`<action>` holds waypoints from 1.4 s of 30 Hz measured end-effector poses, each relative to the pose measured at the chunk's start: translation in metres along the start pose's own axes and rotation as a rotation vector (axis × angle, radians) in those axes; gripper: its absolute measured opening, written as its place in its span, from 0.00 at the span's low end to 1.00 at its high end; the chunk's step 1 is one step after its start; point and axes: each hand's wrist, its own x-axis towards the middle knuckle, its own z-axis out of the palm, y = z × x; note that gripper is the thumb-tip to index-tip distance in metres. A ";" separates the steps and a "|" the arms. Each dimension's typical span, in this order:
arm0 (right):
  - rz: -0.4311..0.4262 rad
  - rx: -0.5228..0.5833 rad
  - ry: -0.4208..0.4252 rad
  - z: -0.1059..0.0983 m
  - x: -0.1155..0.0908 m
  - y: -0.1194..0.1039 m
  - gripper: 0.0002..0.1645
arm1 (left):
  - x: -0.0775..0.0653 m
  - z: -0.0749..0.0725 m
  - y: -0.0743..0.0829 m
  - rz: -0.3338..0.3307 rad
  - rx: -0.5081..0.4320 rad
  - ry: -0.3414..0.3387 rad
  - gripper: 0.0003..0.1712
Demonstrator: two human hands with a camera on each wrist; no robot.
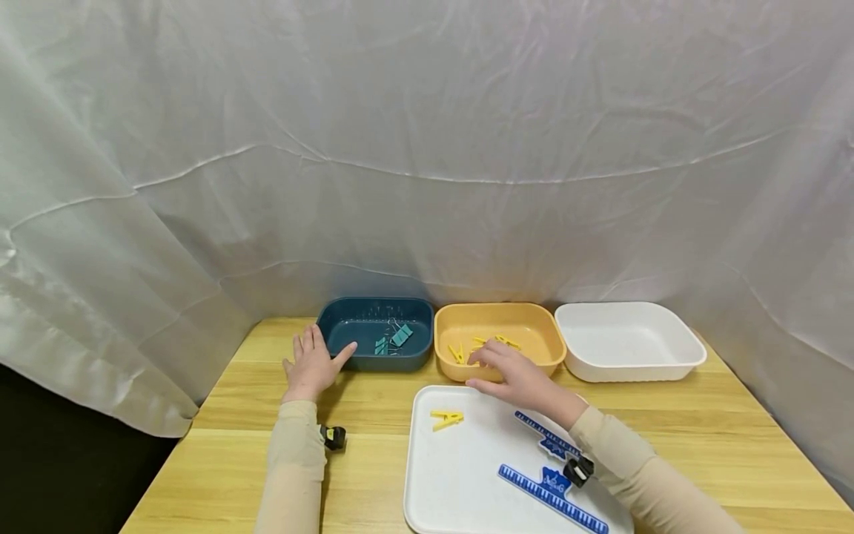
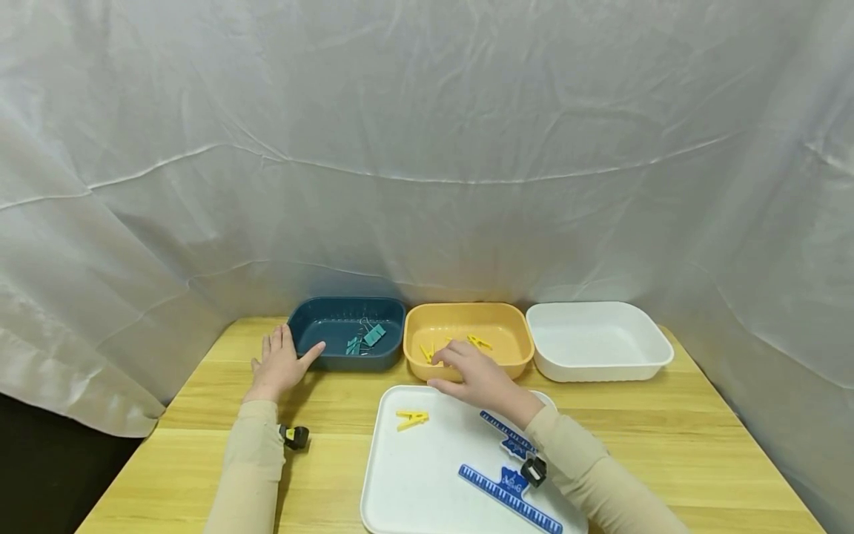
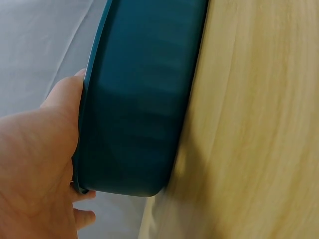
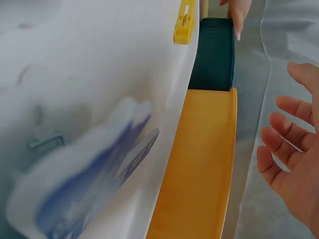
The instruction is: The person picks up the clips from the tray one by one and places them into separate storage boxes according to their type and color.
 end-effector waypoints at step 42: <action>-0.048 -0.083 -0.423 0.023 0.004 -0.011 0.23 | 0.004 0.013 0.005 0.157 0.013 0.048 0.47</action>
